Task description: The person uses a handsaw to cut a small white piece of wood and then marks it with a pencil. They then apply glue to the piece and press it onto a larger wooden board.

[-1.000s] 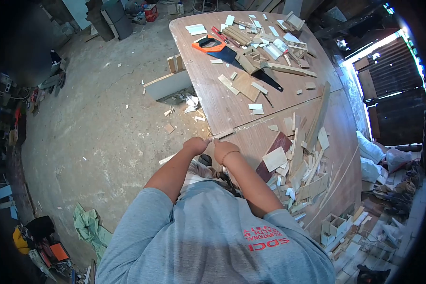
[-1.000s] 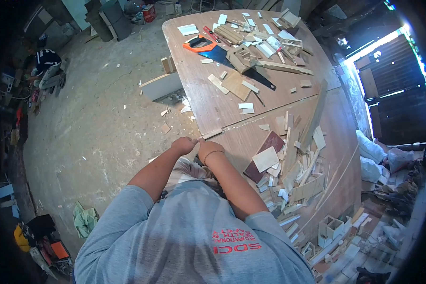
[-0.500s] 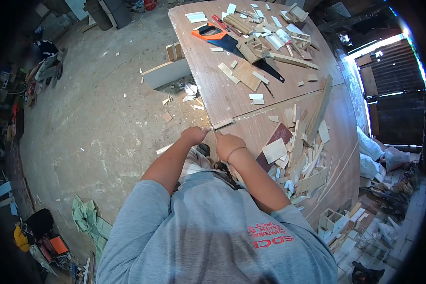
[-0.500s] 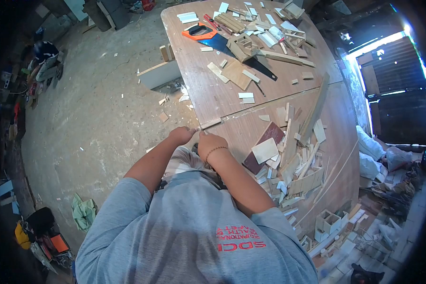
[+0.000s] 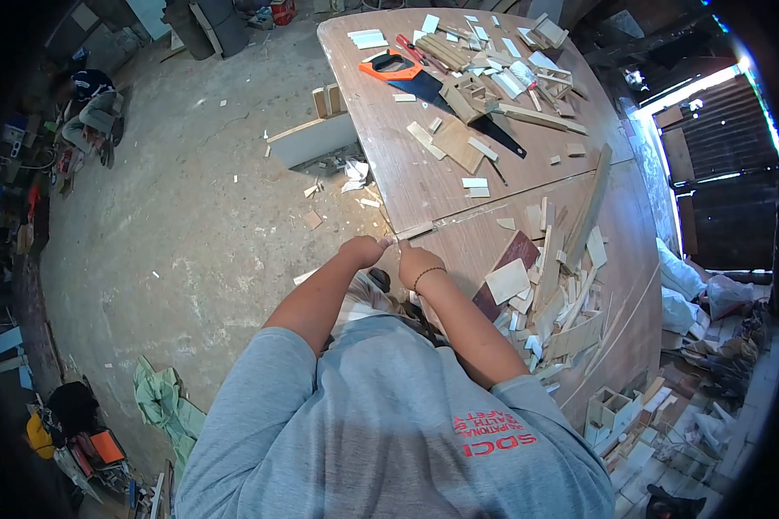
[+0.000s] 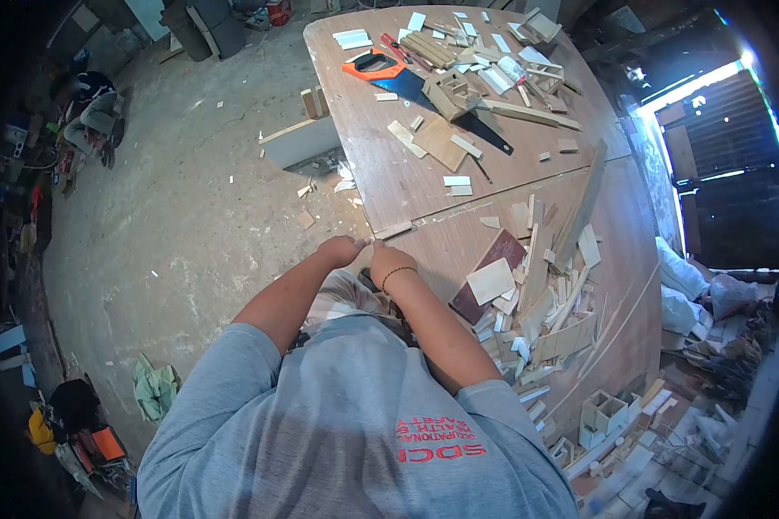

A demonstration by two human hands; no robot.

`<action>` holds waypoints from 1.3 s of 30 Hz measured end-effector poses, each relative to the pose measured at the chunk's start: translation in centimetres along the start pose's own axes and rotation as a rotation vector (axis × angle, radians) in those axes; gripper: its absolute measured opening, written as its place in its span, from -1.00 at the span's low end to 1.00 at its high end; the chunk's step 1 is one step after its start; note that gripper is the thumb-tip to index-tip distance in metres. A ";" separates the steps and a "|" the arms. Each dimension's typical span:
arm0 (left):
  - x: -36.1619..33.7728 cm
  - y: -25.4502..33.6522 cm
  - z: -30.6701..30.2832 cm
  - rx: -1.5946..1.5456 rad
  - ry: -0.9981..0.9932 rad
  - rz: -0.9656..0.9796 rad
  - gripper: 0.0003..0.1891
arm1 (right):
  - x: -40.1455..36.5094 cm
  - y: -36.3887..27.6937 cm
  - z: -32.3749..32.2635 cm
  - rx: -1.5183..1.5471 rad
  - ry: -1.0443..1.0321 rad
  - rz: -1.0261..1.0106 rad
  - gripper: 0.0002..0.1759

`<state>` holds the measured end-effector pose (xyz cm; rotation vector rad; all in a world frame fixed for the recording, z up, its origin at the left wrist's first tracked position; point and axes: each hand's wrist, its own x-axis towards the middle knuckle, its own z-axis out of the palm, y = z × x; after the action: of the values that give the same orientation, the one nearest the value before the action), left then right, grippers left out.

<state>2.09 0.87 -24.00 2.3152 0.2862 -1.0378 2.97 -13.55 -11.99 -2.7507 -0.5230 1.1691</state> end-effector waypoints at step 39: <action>1.2 -0.9 0.7 -0.028 0.003 0.088 -0.21 | -4.1 -1.5 -1.7 -0.046 0.051 -0.034 -0.68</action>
<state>2.13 1.11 -25.61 2.2834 0.1969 -0.9811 1.13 -13.53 -7.72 -2.7905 -0.5953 1.0904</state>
